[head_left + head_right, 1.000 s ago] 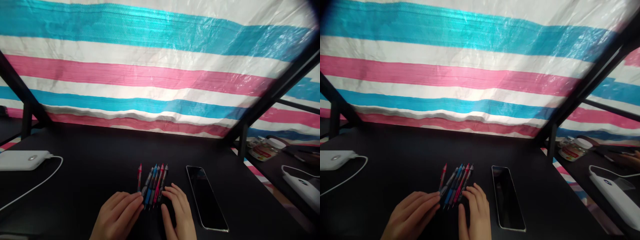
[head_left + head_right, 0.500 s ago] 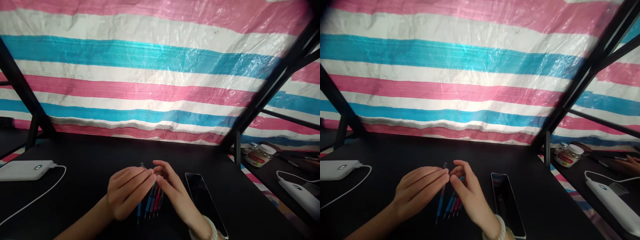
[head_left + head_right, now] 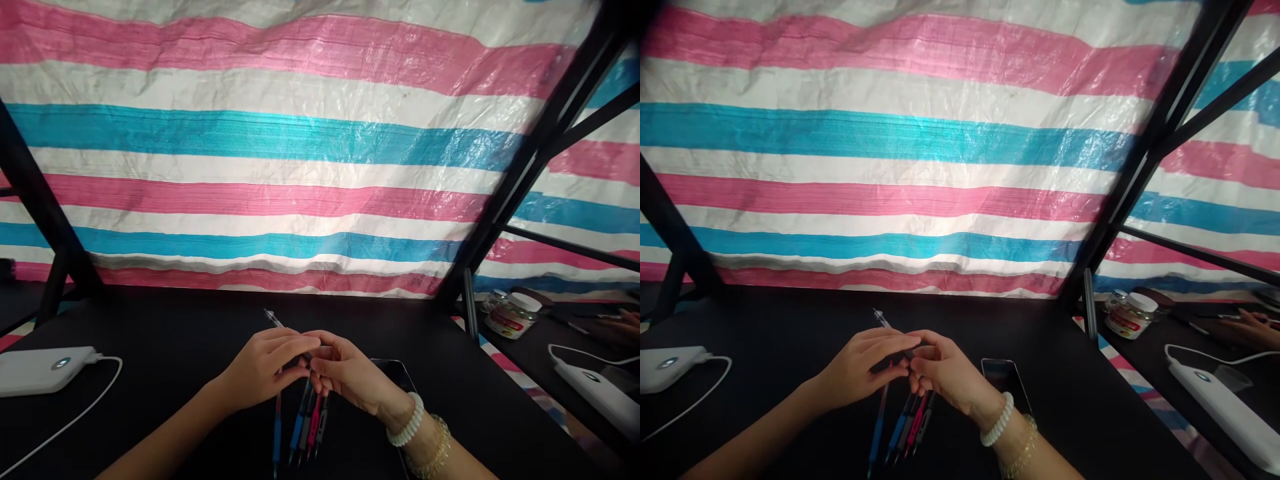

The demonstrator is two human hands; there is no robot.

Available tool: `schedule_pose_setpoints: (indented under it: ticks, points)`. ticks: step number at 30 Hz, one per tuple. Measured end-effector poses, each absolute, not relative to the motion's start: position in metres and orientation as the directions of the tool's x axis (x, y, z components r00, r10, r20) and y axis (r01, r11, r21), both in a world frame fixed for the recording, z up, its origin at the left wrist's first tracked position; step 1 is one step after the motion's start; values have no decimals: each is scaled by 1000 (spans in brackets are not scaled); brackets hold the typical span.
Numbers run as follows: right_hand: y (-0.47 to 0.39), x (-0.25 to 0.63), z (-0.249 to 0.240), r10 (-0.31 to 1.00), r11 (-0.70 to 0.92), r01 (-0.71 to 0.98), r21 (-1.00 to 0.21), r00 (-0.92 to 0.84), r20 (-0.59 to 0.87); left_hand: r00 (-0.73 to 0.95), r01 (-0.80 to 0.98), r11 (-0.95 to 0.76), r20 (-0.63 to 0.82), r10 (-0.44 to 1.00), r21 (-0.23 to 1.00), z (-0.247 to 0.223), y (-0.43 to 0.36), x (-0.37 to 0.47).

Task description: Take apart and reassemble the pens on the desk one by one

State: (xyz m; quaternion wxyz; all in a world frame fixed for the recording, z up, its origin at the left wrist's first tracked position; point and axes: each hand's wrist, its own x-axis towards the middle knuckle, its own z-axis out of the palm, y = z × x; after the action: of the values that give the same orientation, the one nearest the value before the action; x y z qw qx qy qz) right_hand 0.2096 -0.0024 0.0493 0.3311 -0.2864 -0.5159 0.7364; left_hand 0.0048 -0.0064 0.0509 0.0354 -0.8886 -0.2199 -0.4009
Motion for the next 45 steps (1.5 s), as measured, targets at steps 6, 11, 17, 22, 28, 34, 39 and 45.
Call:
schedule_pose_setpoints:
  ticks: [6,11,17,22,28,34,39,45]
  points:
    - [9,218,43,793,28,67,-997,-609,-19,553,625,-779,731,401,-46,41,1,-24]
    - [4,229,49,815,224,262,-939,-578,33,498,590,-807,782,374,10,23,6,-34]
    - [1,232,50,849,296,340,-893,-522,83,511,528,-836,730,455,151,13,0,-26]
    - [2,231,51,833,322,371,-871,-549,74,420,568,-799,765,488,197,8,0,-24]
    - [0,231,49,819,455,504,-734,-560,123,416,632,-770,799,434,89,6,0,-25]
    - [-1,231,48,814,459,545,-701,-574,88,468,657,-754,781,415,7,9,0,-27]
    - [1,233,50,818,421,530,-736,-572,56,559,674,-721,748,358,-158,14,0,-30]
    - [11,239,45,777,129,434,-891,-602,-181,555,665,-738,738,384,-116,16,-1,-33]
